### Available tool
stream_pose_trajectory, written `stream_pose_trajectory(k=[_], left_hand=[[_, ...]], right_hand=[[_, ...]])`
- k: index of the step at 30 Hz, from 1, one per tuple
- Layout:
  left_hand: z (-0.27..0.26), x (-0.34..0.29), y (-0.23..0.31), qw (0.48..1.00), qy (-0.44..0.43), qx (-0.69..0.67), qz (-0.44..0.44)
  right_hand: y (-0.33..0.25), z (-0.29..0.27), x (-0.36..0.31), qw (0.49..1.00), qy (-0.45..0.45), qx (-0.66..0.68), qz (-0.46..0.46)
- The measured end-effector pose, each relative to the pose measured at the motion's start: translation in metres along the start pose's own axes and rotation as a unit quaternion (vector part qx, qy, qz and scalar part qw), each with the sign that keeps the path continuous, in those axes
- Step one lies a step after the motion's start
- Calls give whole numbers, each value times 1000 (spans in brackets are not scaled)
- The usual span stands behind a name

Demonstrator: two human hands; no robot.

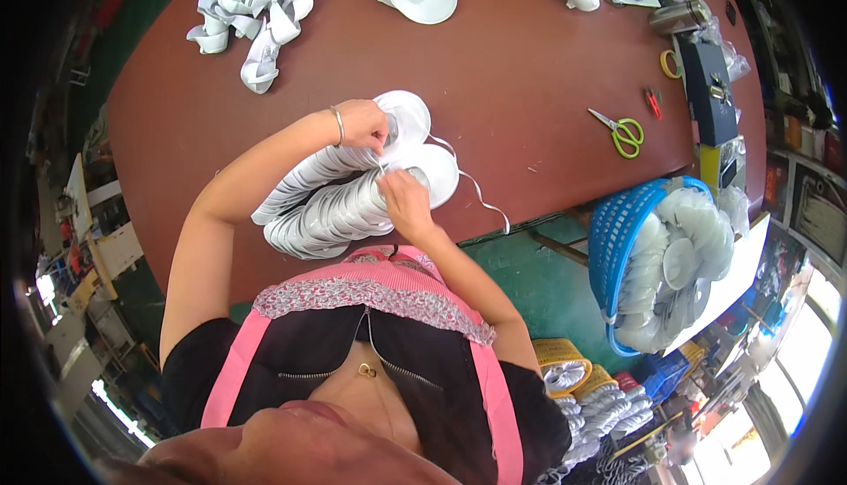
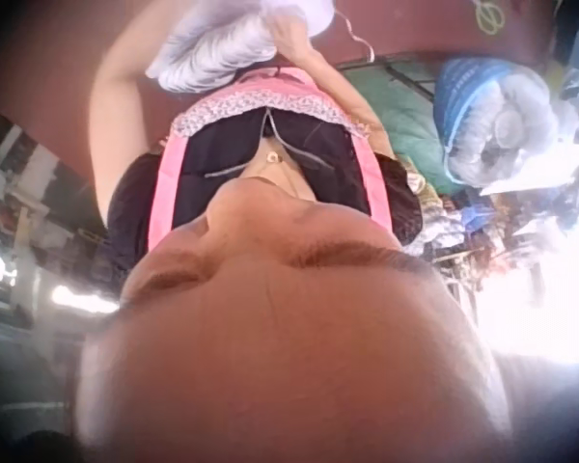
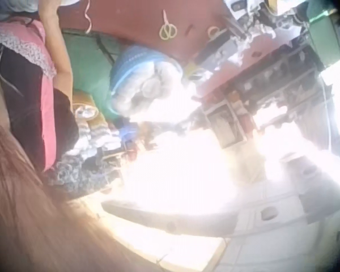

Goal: Sorting and stacking white shoe components on a worktable in a factory setting.

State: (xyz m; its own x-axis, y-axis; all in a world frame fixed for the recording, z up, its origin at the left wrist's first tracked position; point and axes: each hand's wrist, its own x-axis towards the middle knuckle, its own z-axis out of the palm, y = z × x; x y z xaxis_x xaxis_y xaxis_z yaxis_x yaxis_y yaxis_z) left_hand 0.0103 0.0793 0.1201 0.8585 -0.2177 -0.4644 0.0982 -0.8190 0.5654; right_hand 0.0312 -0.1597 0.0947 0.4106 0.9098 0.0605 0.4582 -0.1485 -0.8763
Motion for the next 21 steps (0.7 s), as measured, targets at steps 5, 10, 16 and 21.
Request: stream_pose_trajectory(k=[5, 10, 16, 21], left_hand=[[37, -14, 2, 996, 66, 64, -14], [-28, -30, 14, 991, 35, -125, -33], [-2, -23, 9, 694, 61, -711, -93], [-14, -9, -1, 731, 235, -613, -186]], right_hand=[[-13, -2, -12, 997, 51, 49, -21], [-2, 13, 34, 979, -47, 104, -170], [-31, 13, 47, 917, -101, 372, 103], [-105, -13, 49, 962, -27, 269, 36]])
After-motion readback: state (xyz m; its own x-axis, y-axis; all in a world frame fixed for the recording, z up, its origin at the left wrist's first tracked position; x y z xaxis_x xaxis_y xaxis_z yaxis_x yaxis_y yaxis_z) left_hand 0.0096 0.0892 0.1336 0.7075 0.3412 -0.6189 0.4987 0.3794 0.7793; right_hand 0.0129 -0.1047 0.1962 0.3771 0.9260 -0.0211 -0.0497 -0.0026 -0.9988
